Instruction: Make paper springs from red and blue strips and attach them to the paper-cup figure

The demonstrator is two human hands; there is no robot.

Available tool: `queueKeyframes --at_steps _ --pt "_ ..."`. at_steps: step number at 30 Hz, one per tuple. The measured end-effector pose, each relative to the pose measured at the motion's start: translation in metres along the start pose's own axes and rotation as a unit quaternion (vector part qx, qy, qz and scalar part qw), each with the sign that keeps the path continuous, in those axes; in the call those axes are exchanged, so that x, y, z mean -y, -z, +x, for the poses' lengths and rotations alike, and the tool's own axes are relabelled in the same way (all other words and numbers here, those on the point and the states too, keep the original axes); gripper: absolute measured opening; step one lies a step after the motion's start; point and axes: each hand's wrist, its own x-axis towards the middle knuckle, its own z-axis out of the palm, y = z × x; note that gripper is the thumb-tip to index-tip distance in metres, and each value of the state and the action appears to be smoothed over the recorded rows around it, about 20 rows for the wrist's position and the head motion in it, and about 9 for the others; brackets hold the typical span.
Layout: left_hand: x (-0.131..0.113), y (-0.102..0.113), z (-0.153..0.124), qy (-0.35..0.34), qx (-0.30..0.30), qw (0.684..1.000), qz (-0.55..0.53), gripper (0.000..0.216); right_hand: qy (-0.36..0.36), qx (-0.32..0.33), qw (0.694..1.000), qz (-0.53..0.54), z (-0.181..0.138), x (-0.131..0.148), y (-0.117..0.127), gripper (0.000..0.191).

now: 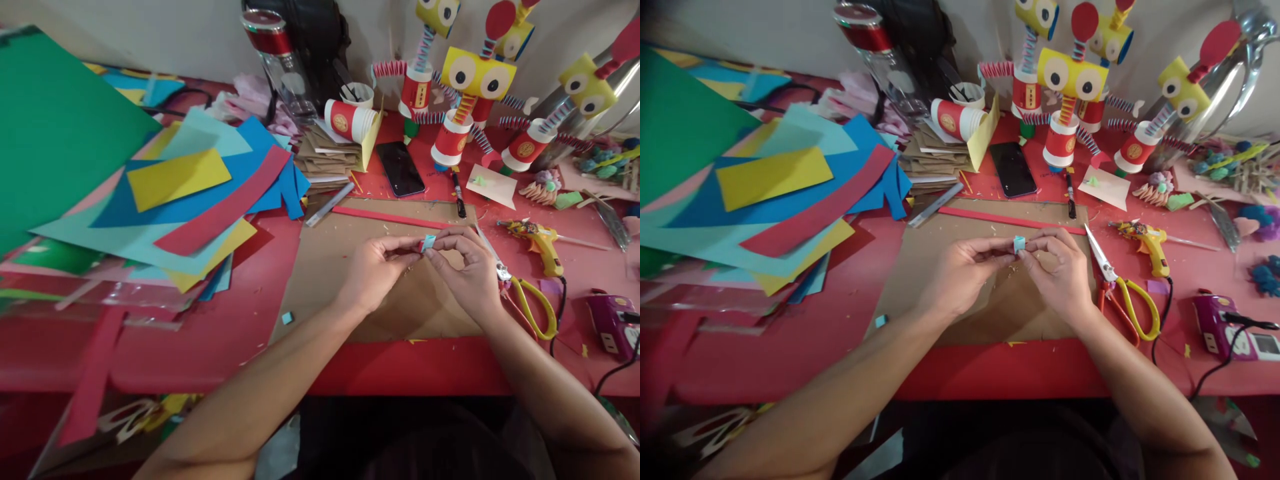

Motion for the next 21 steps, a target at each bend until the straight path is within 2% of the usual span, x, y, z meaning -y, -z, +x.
queueKeyframes --at_steps 5,11,17,21 --pt "-0.0036 -0.0008 -0.0031 -0.013 -0.004 0.999 0.037 0.017 -0.082 0.012 0.991 0.103 -0.0012 -0.0023 -0.0011 0.008" --pt "0.0011 -0.0006 -0.0015 -0.03 -0.025 0.998 0.045 0.014 -0.145 0.026 0.968 0.205 -0.0009 -0.0037 -0.0025 0.01" --pt "-0.001 -0.0021 -0.0017 -0.056 -0.038 0.995 0.07 0.009 -0.185 0.008 0.955 0.23 -0.0019 -0.0016 -0.0039 0.02" --pt "-0.003 -0.0013 -0.0015 -0.062 -0.042 0.994 0.076 0.009 -0.187 0.03 0.957 0.219 -0.0035 0.0018 -0.0014 0.013"
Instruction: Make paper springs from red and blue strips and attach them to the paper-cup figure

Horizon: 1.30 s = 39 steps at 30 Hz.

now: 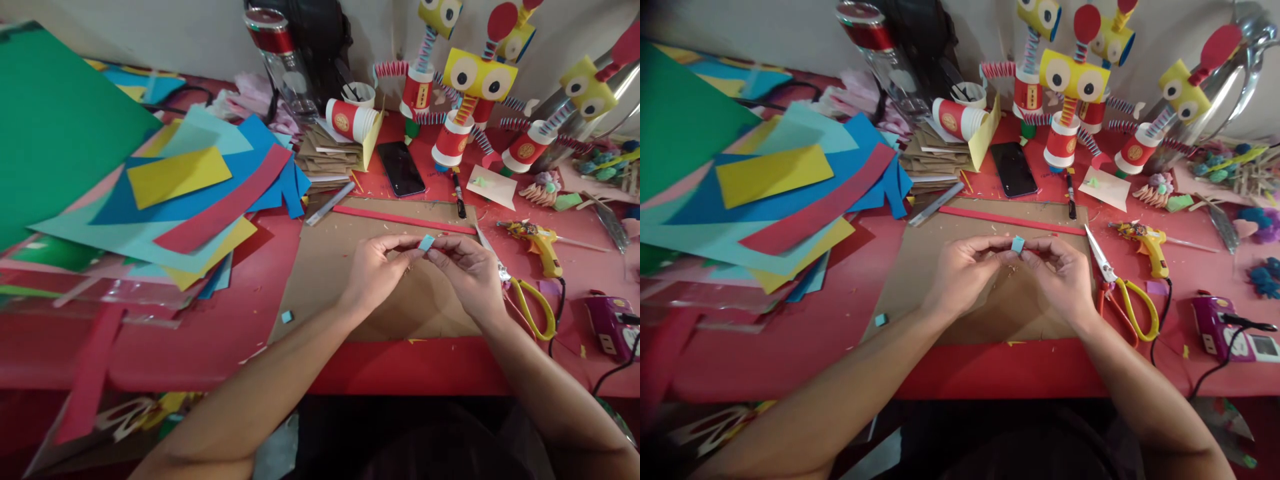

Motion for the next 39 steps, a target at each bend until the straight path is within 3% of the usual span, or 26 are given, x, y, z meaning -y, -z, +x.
queueKeyframes --at_steps 8,14,18,24,30,39 --pt "-0.006 0.001 -0.003 -0.065 0.013 0.996 0.057 0.012 -0.012 0.027 1.0 0.005 0.001 0.003 0.004 0.019" --pt "-0.006 0.004 -0.003 -0.066 -0.006 0.997 0.04 0.035 -0.014 0.037 0.999 -0.001 0.003 0.001 0.003 0.014" --pt "-0.004 0.004 -0.003 -0.084 0.003 0.996 0.015 0.027 0.004 0.02 1.0 0.018 -0.001 -0.002 -0.002 0.015" --pt "0.008 -0.004 -0.006 -0.056 0.016 0.997 -0.05 0.011 0.027 -0.035 0.997 0.065 -0.009 -0.005 -0.015 0.01" --pt "0.018 -0.007 -0.008 -0.021 -0.024 0.998 -0.057 0.015 0.028 -0.064 0.993 0.097 -0.011 -0.006 -0.021 0.018" --pt "0.01 0.001 -0.001 -0.004 -0.025 0.999 -0.025 0.005 0.035 -0.05 0.998 -0.017 -0.013 -0.002 -0.014 0.011"
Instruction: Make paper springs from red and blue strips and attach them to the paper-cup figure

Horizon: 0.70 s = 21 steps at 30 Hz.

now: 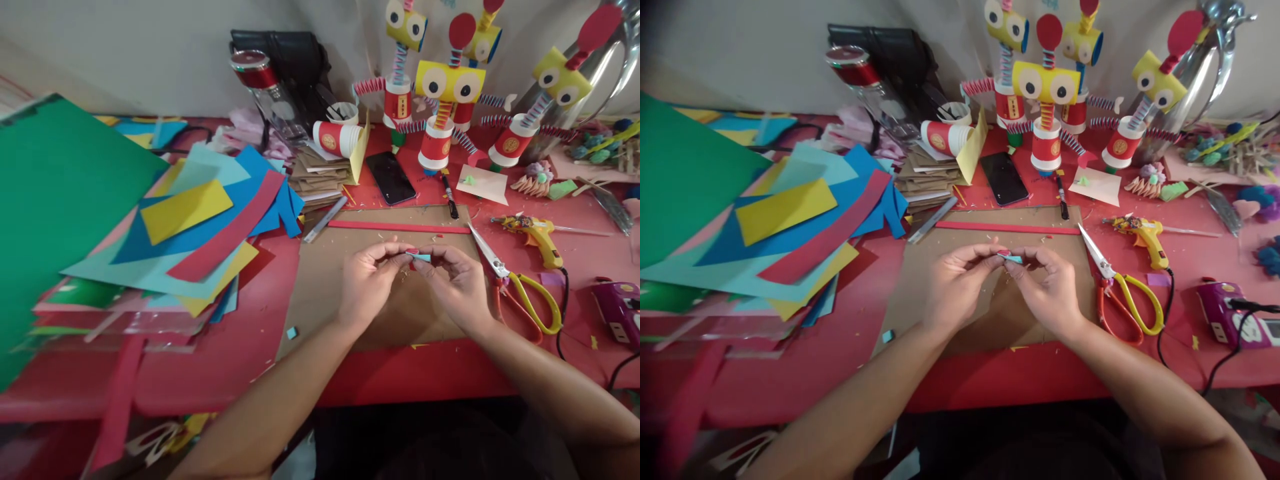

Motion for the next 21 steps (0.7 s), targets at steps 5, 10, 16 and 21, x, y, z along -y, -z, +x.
queueKeyframes --at_steps 5,10,16,21 --pt "-0.004 0.002 0.003 0.041 0.015 0.999 -0.013 0.008 -0.032 0.012 0.999 0.03 0.001 0.0 0.001 0.011" --pt "-0.011 0.004 0.006 0.116 0.062 0.989 -0.068 0.02 -0.096 0.025 0.989 0.107 0.007 -0.004 0.003 0.014" --pt "-0.017 0.006 0.011 0.152 0.068 0.981 -0.099 0.014 -0.005 0.009 0.999 0.032 0.01 -0.002 0.01 0.007" --pt "-0.018 0.007 0.013 0.167 0.074 0.977 -0.11 0.011 0.224 0.011 0.961 -0.161 0.013 -0.002 0.015 0.023"
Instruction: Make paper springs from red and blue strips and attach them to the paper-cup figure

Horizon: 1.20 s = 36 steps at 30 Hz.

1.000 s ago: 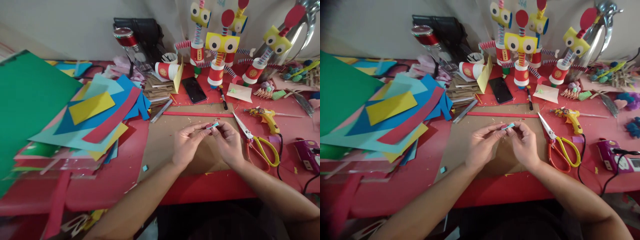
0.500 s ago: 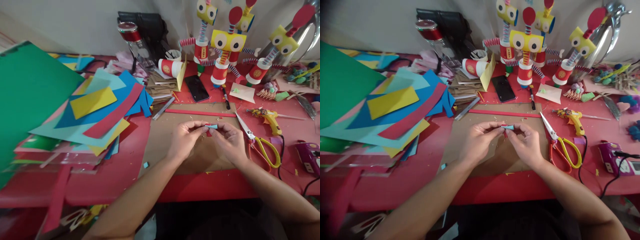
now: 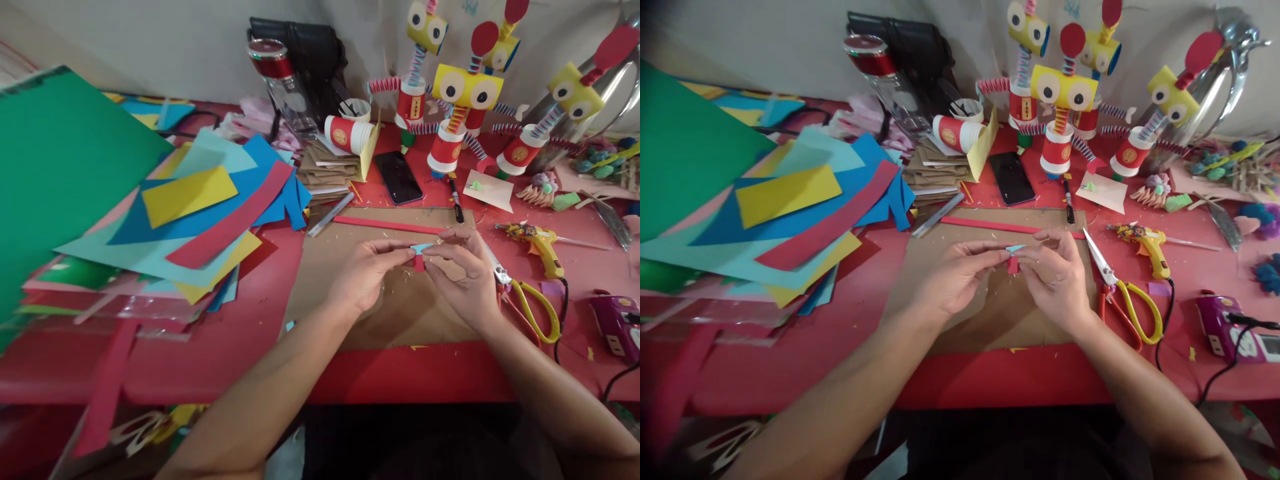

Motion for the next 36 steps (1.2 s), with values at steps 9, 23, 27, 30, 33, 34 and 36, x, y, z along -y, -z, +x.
queueKeyframes --at_steps 9,23,27,30,33,34,36 --pt "0.001 -0.003 -0.004 -0.021 0.014 1.0 -0.001 0.009 0.053 -0.013 0.997 -0.056 0.0 -0.005 -0.001 0.021" --pt "0.012 -0.001 -0.003 -0.073 0.023 0.996 0.047 0.019 -0.103 -0.015 0.994 0.019 0.002 0.002 -0.001 0.005" --pt "0.01 -0.004 -0.007 -0.078 0.01 0.995 0.058 0.021 -0.129 -0.018 0.991 0.02 0.003 0.004 -0.001 0.006" --pt "0.008 -0.007 -0.008 -0.091 0.008 0.994 0.054 0.02 -0.144 -0.016 0.989 0.031 0.003 0.004 -0.002 0.005" --pt "0.009 -0.008 -0.008 -0.097 0.002 0.993 0.062 0.017 -0.159 -0.006 0.987 0.039 0.001 0.003 -0.003 0.004" --pt "0.009 -0.008 -0.007 -0.097 0.002 0.993 0.063 0.017 -0.165 -0.009 0.985 0.044 0.001 0.002 -0.004 0.003" --pt "0.011 -0.007 -0.007 -0.094 0.006 0.994 0.06 0.017 -0.178 -0.021 0.982 0.066 0.0 0.001 -0.004 0.008"
